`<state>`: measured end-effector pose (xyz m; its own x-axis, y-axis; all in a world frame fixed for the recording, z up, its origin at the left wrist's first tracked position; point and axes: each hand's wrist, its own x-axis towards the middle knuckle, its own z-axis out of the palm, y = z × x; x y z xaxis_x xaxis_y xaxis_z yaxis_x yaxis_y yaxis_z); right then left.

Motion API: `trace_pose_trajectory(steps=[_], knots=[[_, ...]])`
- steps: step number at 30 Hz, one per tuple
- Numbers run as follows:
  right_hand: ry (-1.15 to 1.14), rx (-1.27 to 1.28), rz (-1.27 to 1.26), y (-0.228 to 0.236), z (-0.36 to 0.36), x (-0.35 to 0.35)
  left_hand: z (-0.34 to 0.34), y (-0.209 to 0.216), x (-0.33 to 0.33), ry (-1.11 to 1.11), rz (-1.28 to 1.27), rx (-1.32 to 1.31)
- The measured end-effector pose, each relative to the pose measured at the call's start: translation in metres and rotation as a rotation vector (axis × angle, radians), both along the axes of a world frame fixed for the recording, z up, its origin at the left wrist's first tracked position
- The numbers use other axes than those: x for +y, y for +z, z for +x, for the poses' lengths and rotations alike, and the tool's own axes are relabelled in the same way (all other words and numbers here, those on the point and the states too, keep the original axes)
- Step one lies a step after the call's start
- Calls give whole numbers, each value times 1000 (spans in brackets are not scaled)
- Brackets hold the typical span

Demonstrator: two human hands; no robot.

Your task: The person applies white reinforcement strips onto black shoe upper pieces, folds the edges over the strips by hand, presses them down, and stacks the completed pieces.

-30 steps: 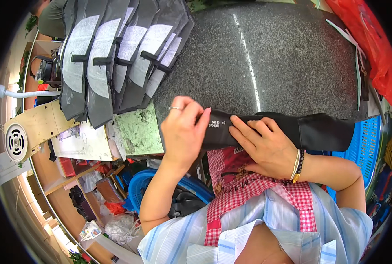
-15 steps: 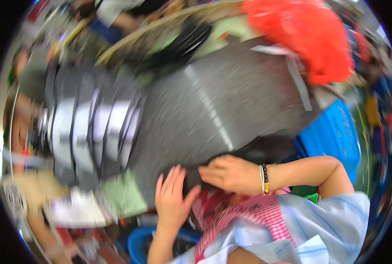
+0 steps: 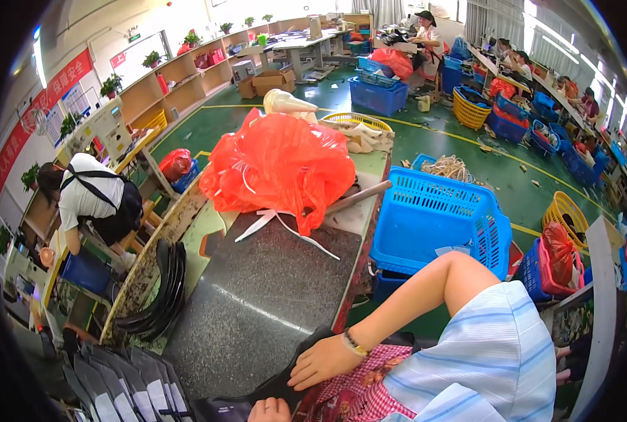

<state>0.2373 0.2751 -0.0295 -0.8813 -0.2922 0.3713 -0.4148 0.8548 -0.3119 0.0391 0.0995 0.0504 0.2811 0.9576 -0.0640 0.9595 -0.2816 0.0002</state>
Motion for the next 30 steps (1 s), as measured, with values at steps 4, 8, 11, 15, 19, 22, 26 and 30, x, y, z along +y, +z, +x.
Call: trace_pose_trajectory(steps=[4,8,11,15,19,22,26,30], knots=[[-19,-133,28,-1,15,2,13,-26,-11,-58,242,-202],[-143,-40,69,-21,58,35,11,-30,-19,-35,242,-274],[-180,-58,10,-15,68,29,16,-31,-23,-24,281,-273],[-107,50,-221,-8,63,36,16,-50,-30,54,220,-166],[-213,-69,-305,10,69,51,22,-29,0,30,272,-138],[-351,-217,-463,39,62,53,27,-18,13,131,220,-152],[-364,-395,-524,43,39,69,67,-17,57,307,270,-563],[-655,78,-348,31,33,27,84,-46,77,316,357,-534]])
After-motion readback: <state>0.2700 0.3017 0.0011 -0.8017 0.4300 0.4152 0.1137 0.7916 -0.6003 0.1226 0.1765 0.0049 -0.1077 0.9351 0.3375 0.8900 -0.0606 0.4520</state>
